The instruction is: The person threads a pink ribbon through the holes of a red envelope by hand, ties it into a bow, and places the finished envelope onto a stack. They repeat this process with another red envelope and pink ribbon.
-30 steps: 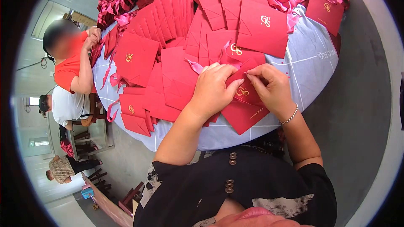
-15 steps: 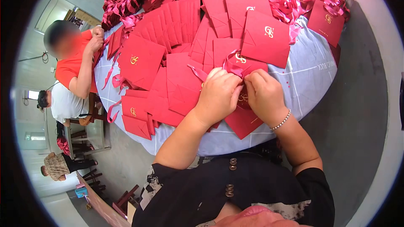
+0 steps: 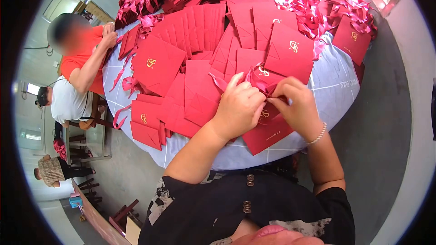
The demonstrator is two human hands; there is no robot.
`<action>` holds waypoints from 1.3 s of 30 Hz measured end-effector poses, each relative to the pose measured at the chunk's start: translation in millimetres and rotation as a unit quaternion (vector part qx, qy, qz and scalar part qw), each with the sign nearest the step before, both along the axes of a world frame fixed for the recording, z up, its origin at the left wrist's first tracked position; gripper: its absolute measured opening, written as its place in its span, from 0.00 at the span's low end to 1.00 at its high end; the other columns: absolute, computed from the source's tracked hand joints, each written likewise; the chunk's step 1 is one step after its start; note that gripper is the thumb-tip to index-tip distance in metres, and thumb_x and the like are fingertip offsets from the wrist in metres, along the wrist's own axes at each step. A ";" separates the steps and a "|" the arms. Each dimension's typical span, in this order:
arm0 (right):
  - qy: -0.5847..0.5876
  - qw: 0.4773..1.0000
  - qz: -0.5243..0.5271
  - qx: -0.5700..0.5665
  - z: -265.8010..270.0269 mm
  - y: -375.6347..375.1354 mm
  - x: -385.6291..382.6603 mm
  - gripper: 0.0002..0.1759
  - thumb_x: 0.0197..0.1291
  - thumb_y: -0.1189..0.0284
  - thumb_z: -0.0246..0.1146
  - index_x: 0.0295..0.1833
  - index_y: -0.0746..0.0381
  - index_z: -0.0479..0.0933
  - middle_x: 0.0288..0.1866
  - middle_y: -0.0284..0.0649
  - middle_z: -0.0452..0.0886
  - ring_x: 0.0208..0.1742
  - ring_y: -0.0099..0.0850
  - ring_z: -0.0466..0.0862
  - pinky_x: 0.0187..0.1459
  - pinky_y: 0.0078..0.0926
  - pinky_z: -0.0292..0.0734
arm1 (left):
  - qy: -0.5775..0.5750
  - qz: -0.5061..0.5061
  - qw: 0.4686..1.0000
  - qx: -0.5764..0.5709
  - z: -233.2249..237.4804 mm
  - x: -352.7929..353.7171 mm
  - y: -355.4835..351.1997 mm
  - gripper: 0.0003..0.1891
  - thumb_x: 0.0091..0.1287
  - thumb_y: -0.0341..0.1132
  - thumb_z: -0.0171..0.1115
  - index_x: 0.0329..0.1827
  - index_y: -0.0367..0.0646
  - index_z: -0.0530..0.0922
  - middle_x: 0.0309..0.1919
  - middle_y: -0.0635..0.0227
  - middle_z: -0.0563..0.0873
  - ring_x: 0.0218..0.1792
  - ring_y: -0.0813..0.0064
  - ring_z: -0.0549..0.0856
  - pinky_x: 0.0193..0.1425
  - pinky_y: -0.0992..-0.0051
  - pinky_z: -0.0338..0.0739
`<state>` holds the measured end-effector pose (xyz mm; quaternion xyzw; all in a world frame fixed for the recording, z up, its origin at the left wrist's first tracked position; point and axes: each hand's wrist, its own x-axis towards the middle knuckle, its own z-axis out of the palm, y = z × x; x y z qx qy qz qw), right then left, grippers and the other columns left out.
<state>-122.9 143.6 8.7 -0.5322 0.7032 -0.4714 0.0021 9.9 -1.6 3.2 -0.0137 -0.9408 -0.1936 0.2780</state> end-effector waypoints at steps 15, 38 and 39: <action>0.169 0.938 0.134 0.273 76.2 -49.8 -26.2 0.08 0.48 0.73 0.70 0.34 0.62 0.82 0.30 0.46 0.85 0.34 0.47 0.86 0.39 0.42 0.81 | 0.043 0.040 0.993 -0.100 10.3 6.0 9.9 0.03 0.59 0.32 0.59 0.28 0.48 0.80 0.26 0.72 0.78 0.37 0.70 0.80 0.66 0.57 0.68; -0.240 0.946 0.128 0.175 20.9 -56.9 -46.6 0.16 0.76 0.64 0.62 0.48 0.69 0.80 0.34 0.27 0.77 0.33 0.17 0.72 0.36 0.19 0.72 | 0.015 -0.012 0.997 -0.081 8.8 4.2 12.0 0.05 0.56 0.31 0.69 0.29 0.48 0.80 0.26 0.73 0.77 0.35 0.70 0.79 0.66 0.56 0.67; -0.205 0.940 0.168 0.215 23.6 -57.6 -48.0 0.16 0.75 0.65 0.63 0.45 0.69 0.80 0.32 0.27 0.77 0.32 0.17 0.71 0.34 0.21 0.72 | 0.008 -0.011 0.996 -0.085 9.1 4.7 11.7 0.05 0.56 0.31 0.70 0.29 0.48 0.80 0.26 0.73 0.77 0.35 0.70 0.79 0.66 0.56 0.67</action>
